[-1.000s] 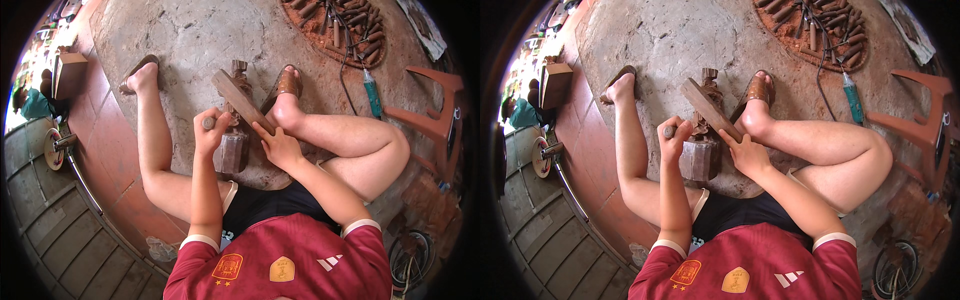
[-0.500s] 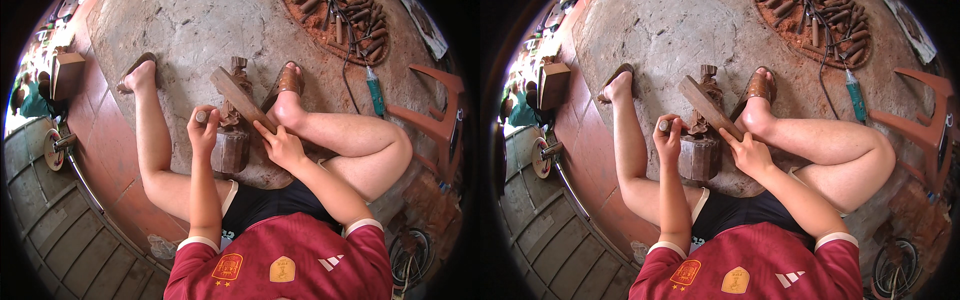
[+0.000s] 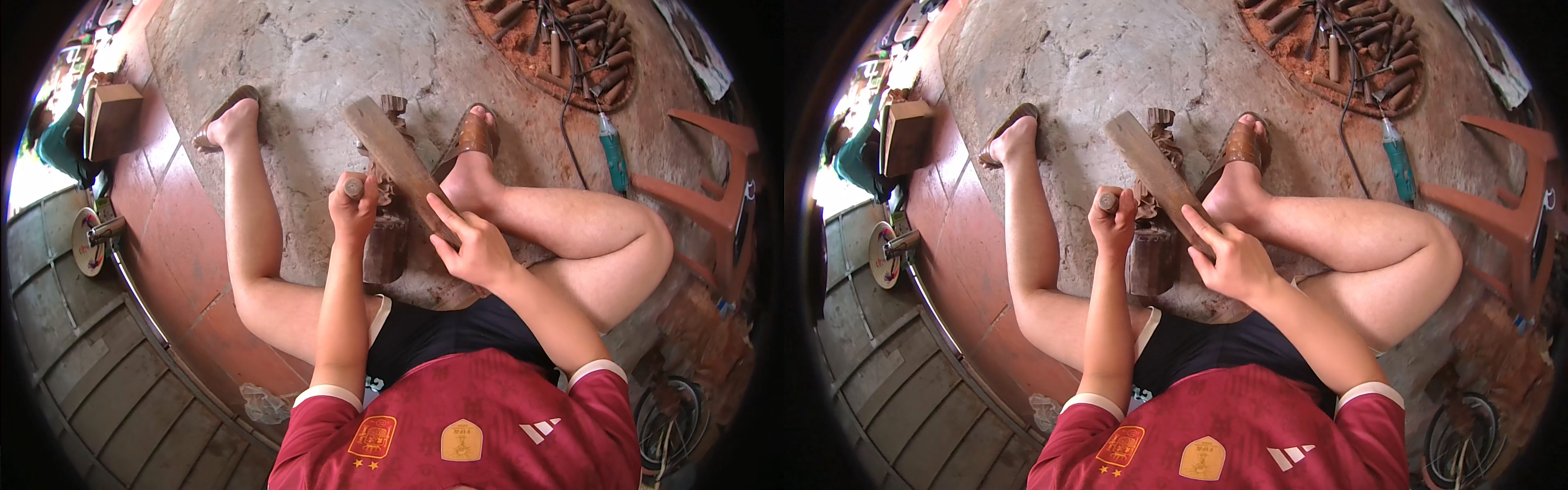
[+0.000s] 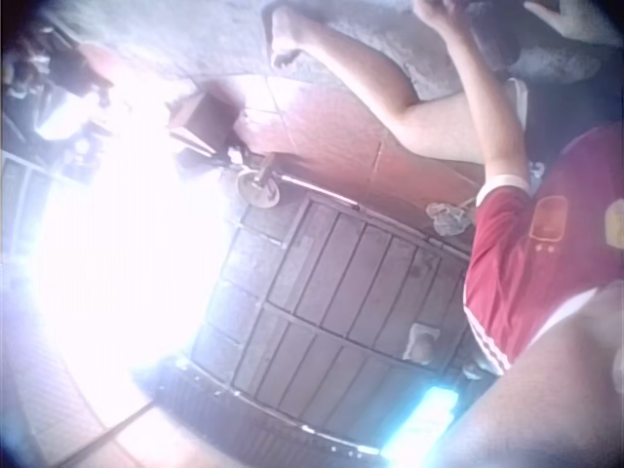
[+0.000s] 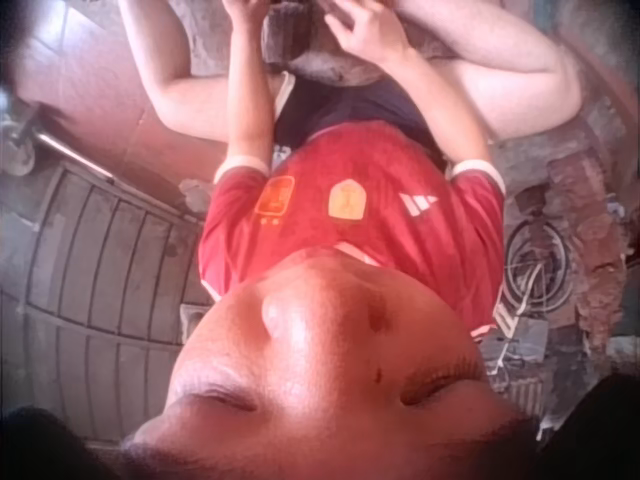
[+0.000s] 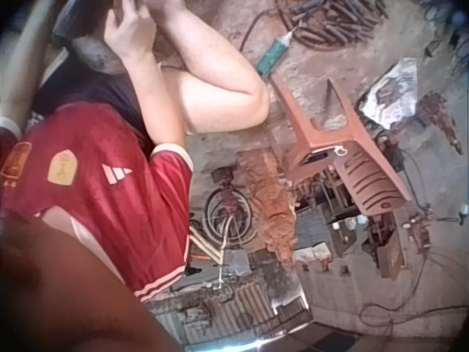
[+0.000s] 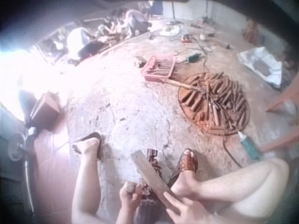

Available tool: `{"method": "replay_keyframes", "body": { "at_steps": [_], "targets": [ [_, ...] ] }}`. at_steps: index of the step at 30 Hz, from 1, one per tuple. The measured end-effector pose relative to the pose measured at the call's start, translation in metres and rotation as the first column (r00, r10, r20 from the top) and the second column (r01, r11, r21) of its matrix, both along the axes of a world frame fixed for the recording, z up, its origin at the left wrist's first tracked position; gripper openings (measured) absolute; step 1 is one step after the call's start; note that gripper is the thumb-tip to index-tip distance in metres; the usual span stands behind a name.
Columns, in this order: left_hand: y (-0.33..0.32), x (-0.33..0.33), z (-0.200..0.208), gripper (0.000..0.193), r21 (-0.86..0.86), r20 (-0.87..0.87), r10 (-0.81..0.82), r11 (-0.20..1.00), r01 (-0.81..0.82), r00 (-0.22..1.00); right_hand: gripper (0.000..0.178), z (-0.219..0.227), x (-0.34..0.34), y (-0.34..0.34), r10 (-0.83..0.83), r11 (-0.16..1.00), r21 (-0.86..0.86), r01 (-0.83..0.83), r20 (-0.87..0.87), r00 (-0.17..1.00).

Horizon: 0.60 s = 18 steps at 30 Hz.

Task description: The person sits on the floor and carves a small wooden figurine using a chisel and a wooden mallet. They repeatedly strike the chisel to shape the wood, occasionally pausing to adjust the piece or inspect the details.

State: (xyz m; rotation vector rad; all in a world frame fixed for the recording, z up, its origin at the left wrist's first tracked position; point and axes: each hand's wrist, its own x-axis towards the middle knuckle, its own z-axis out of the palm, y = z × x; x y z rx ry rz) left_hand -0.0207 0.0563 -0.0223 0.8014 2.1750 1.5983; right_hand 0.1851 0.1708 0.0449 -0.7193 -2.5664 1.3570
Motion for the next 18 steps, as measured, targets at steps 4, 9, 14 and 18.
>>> {"method": "replay_keyframes", "body": {
  "at_steps": [4, 9, 14, 18],
  "targets": [
    [-0.009, -0.004, -0.006, 0.011, 0.089, -0.005, -0.01, 0.996, 0.011, 1.0, 0.064, 0.047, -0.003, -0.007, 0.004, 1.0, 0.019, 0.0, -0.207, 0.978],
    [-0.042, -0.005, -0.068, 0.02, 0.269, 0.597, 0.113, 0.904, -0.331, 0.794, 0.066, 0.076, -0.011, -0.023, 0.134, 0.987, 0.139, -0.082, -0.418, 0.899],
    [-0.017, -0.003, -0.048, 0.021, 0.046, 0.145, 0.113, 0.992, -0.12, 0.983, 0.069, 0.086, -0.01, -0.016, 0.28, 0.942, 0.195, -0.272, -0.017, 0.96],
    [-0.008, 0.004, -0.023, 0.028, 0.083, -0.237, 0.088, 0.994, -0.07, 0.967, 0.067, 0.099, -0.001, -0.021, 0.287, 0.937, 0.222, -0.27, -0.051, 0.956]
  ]
}}
